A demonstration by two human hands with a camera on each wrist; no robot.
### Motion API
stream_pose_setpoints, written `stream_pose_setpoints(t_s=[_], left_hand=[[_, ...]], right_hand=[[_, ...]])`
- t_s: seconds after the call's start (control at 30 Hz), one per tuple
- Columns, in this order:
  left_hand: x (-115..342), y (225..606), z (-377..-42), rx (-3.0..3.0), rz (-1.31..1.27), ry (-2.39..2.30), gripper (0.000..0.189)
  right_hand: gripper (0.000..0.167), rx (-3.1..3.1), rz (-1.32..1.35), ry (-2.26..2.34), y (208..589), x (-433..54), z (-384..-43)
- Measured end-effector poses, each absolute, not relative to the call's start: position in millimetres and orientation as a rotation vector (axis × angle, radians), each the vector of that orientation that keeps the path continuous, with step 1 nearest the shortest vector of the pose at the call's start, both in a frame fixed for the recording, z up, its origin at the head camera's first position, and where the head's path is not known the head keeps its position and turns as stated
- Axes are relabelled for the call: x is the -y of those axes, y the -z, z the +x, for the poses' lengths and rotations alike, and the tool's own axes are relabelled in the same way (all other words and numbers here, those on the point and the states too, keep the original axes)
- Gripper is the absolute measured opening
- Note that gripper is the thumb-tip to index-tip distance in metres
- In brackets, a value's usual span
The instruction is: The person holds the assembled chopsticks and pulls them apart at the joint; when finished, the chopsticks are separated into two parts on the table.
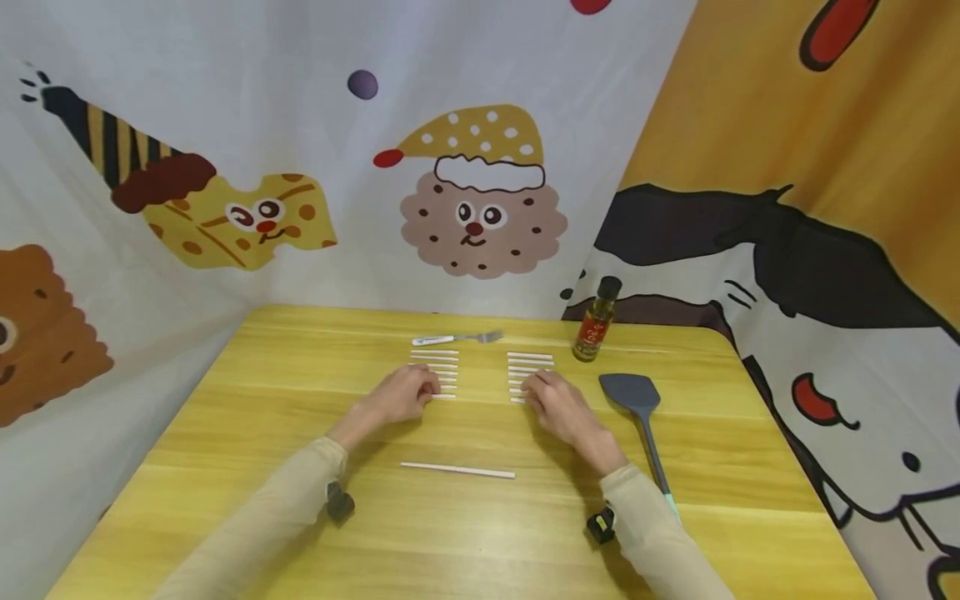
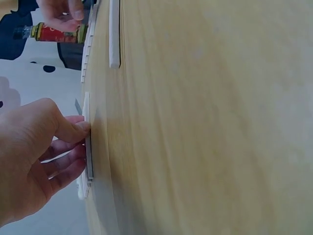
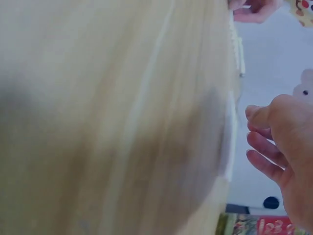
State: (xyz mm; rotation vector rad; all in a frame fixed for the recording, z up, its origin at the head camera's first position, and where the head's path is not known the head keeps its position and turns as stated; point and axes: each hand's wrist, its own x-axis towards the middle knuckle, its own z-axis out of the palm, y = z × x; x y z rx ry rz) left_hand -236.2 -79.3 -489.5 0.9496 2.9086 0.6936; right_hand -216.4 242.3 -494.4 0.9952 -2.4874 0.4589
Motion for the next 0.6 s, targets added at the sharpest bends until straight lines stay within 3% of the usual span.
stream_pose_setpoints(t_s=[0.3, 0.6], left_hand=[[81.1, 473.7, -230.0, -3.000, 0.992, -0.638, 0.022], [77.6, 457.1, -193.5, -2.893, 1.188, -0.619, 0.017]], right_hand=[[0.023, 2.547, 1.013, -0.504, 467.5, -220.1, -191.3], [0.028, 2.580, 1.143, -0.522, 460.7, -196.1, -157.7]])
